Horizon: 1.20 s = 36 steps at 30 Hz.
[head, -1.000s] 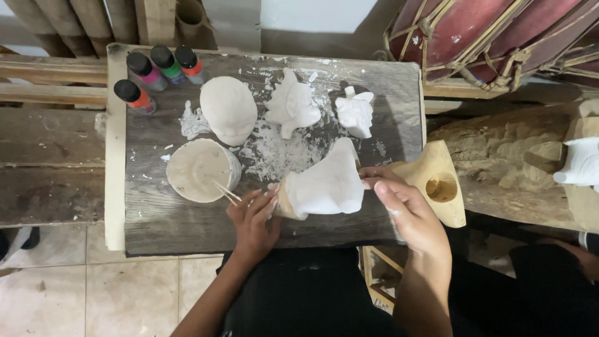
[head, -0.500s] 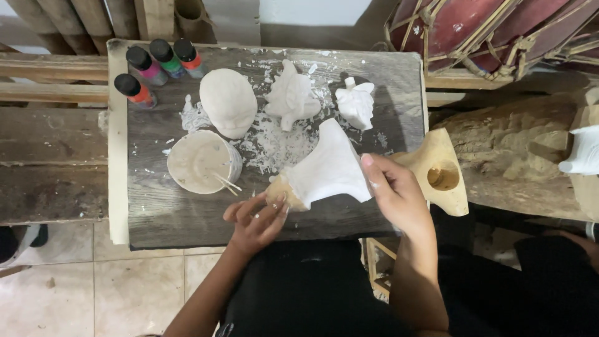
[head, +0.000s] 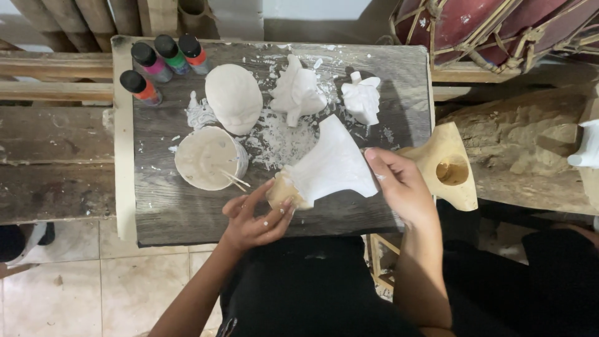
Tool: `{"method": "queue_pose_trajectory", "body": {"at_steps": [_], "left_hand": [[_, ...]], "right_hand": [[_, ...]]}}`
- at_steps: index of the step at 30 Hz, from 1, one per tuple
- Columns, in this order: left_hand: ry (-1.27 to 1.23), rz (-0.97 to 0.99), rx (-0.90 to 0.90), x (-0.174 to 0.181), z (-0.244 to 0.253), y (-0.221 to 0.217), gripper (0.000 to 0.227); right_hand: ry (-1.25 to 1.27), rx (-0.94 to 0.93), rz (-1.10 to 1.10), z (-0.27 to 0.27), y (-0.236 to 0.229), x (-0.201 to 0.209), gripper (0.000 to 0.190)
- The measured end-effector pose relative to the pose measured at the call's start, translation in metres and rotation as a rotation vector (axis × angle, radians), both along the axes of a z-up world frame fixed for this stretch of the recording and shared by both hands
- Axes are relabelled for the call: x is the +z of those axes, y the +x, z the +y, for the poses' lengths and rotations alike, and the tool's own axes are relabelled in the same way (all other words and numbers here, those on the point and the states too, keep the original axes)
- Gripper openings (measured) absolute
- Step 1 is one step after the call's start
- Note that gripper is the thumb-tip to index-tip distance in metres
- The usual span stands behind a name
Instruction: Applying a white coating or adhesive to small plaster molds using a wooden stick on a workshop table
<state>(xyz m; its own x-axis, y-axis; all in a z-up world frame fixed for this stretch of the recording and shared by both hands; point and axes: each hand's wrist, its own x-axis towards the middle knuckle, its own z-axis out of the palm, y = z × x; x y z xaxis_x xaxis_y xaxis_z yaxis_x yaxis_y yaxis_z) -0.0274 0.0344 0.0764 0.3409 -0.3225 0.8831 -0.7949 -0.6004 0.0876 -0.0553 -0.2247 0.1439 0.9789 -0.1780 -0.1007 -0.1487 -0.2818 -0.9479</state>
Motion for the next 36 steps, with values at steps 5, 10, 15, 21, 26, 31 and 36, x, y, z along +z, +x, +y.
{"method": "queue_pose_trajectory", "body": {"at_steps": [5, 10, 15, 21, 26, 31, 36], "left_hand": [[-0.016, -0.048, -0.126, -0.05, 0.006, -0.007, 0.033], [-0.064, -0.104, -0.046, -0.048, 0.001, -0.004, 0.035], [-0.087, -0.152, -0.045, -0.058, -0.004, -0.001, 0.034], [-0.119, -0.18, -0.068, -0.069, -0.015, 0.003, 0.025], [-0.154, -0.108, -0.169, -0.07, -0.017, 0.002, 0.012], [-0.2, -0.011, -0.225, -0.089, -0.018, 0.004, 0.014], [-0.26, 0.091, -0.304, -0.099, -0.023, 0.006, 0.016]], "right_hand": [[-0.003, 0.072, -0.007, -0.012, 0.008, 0.004, 0.025], [0.007, 0.152, -0.032, -0.014, 0.019, 0.018, 0.02], [-0.017, 0.214, -0.038, -0.016, 0.03, 0.03, 0.016], [-0.065, 0.259, -0.038, -0.004, 0.039, 0.057, 0.016], [-0.097, 0.301, -0.013, -0.007, 0.044, 0.064, 0.022], [-0.103, 0.337, -0.001, -0.011, 0.048, 0.061, 0.027], [-0.123, 0.363, 0.044, -0.013, 0.055, 0.057, 0.031]]}}
